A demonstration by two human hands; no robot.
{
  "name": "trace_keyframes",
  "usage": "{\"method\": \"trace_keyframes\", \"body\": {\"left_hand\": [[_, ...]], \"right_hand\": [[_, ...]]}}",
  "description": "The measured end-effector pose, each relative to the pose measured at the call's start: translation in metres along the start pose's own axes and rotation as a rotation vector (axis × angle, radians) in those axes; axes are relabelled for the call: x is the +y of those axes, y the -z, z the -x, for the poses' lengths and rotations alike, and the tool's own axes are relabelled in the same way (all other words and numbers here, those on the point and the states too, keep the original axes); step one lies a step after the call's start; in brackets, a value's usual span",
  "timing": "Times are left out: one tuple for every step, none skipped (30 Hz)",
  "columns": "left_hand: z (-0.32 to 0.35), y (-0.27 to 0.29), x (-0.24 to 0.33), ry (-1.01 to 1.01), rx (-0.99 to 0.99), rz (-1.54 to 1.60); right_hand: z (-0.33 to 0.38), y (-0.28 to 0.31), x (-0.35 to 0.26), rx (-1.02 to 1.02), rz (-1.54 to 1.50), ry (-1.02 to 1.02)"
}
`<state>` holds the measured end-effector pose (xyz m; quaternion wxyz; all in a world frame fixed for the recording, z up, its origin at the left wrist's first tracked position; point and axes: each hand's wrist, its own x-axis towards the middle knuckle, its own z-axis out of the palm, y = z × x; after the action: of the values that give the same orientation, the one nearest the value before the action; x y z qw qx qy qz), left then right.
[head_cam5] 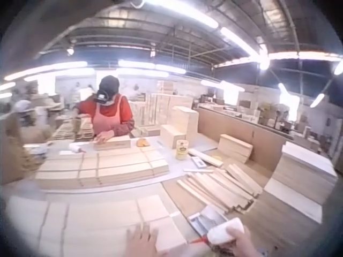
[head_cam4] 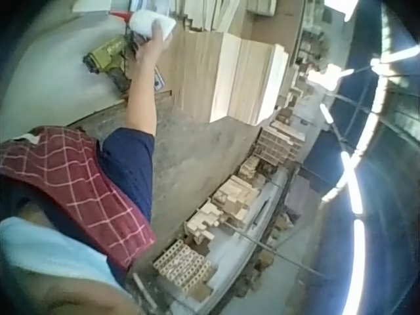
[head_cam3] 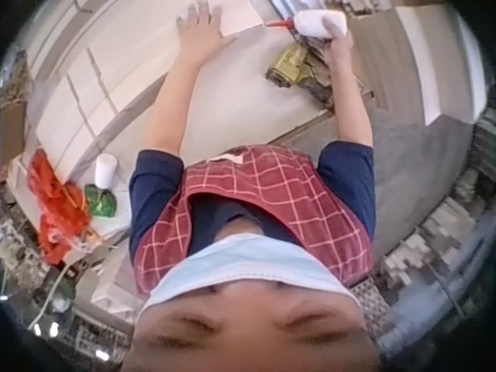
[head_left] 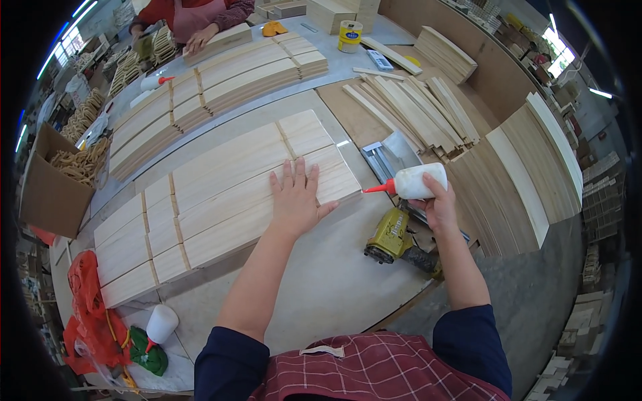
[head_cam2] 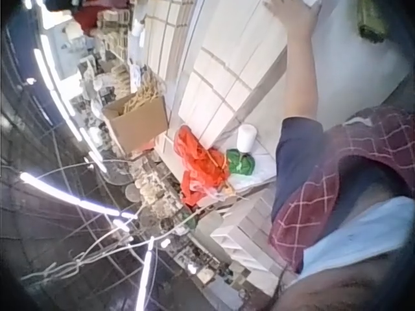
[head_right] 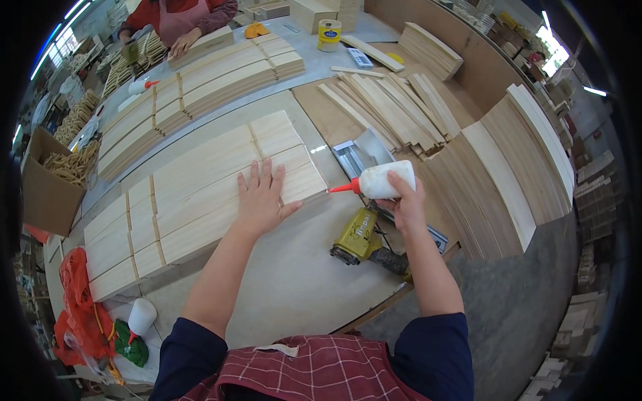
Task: The recorder assembles wooden storage boxes by applying glue to the joints and fastening the panels together using a pneumatic nail gun.
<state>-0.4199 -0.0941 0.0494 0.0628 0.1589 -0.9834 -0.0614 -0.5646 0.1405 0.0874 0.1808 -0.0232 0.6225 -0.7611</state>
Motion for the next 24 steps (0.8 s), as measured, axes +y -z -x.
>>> {"method": "trace_keyframes", "body": {"left_hand": [[0.0, 0.002, -0.001, 0.005, -0.013, 0.005], [0.001, 0.002, -0.003, 0.015, -0.009, 0.004], [0.001, 0.001, -0.006, 0.005, -0.01, 0.028], [0.003, 0.002, -0.01, -0.002, -0.009, 0.05], [0.008, 0.005, -0.015, 0.018, -0.004, 0.044], [0.013, 0.006, -0.018, 0.009, 0.008, 0.076], [0.019, 0.009, -0.021, 0.001, 0.021, 0.106], [0.028, 0.012, -0.029, 0.023, 0.027, 0.098], [0.038, 0.015, -0.037, 0.045, 0.003, 0.049], [0.048, 0.019, -0.045, 0.07, -0.022, -0.004], [0.059, 0.023, -0.053, 0.086, -0.016, -0.008], [0.069, 0.026, -0.061, 0.147, -0.017, -0.031], [0.077, 0.028, -0.068, 0.207, -0.018, -0.054], [0.082, 0.029, -0.072, 0.217, -0.012, -0.057], [0.088, 0.031, -0.077, 0.246, -0.008, -0.05], [0.091, 0.032, -0.08, 0.27, -0.004, -0.039], [0.092, 0.031, -0.081, 0.277, 0.002, -0.04], [0.092, 0.03, -0.081, 0.268, 0.008, -0.055], [0.092, 0.028, -0.081, 0.257, 0.013, -0.069], [0.091, 0.027, -0.081, 0.261, 0.018, -0.069], [0.092, 0.026, -0.082, 0.261, 0.025, -0.054], [0.092, 0.025, -0.083, 0.26, 0.031, -0.039], [0.091, 0.025, -0.083, 0.263, 0.032, -0.04], [0.091, 0.026, -0.083, 0.253, 0.035, -0.047]], "right_hand": [[0.001, -0.002, -0.002, -0.01, -0.002, -0.005], [0.002, -0.008, -0.005, -0.02, 0.0, -0.006], [0.002, -0.016, -0.007, -0.023, -0.111, 0.032], [0.001, -0.024, -0.01, -0.028, -0.224, 0.067], [-0.002, -0.03, -0.014, -0.105, -0.3, 0.05], [-0.004, -0.039, -0.018, -0.124, -0.299, 0.046], [-0.006, -0.049, -0.021, -0.167, -0.321, 0.065], [-0.009, -0.06, -0.023, -0.212, -0.345, 0.083], [-0.012, -0.068, -0.026, -0.294, -0.343, 0.054], [-0.017, -0.079, -0.025, -0.311, -0.343, 0.05], [-0.024, -0.09, -0.022, -0.367, -0.289, 0.068], [-0.03, -0.101, -0.018, -0.42, -0.235, 0.088], [-0.036, -0.114, -0.011, -0.385, -0.231, 0.105], [-0.041, -0.127, -0.003, -0.397, -0.232, 0.106], [-0.045, -0.143, 0.004, -0.325, -0.191, 0.128], [-0.05, -0.156, 0.011, -0.249, -0.146, 0.152], [-0.056, -0.165, 0.017, -0.245, -0.12, 0.159], [-0.061, -0.174, 0.022, -0.255, -0.121, 0.161], [-0.066, -0.183, 0.026, -0.218, -0.08, 0.175], [-0.07, -0.189, 0.029, -0.179, -0.04, 0.19], [-0.072, -0.196, 0.031, -0.185, -0.04, 0.19], [-0.074, -0.202, 0.033, -0.163, -0.036, 0.22], [-0.076, -0.206, 0.034, -0.141, -0.033, 0.25], [-0.079, -0.209, 0.034, -0.141, -0.031, 0.249]]}}
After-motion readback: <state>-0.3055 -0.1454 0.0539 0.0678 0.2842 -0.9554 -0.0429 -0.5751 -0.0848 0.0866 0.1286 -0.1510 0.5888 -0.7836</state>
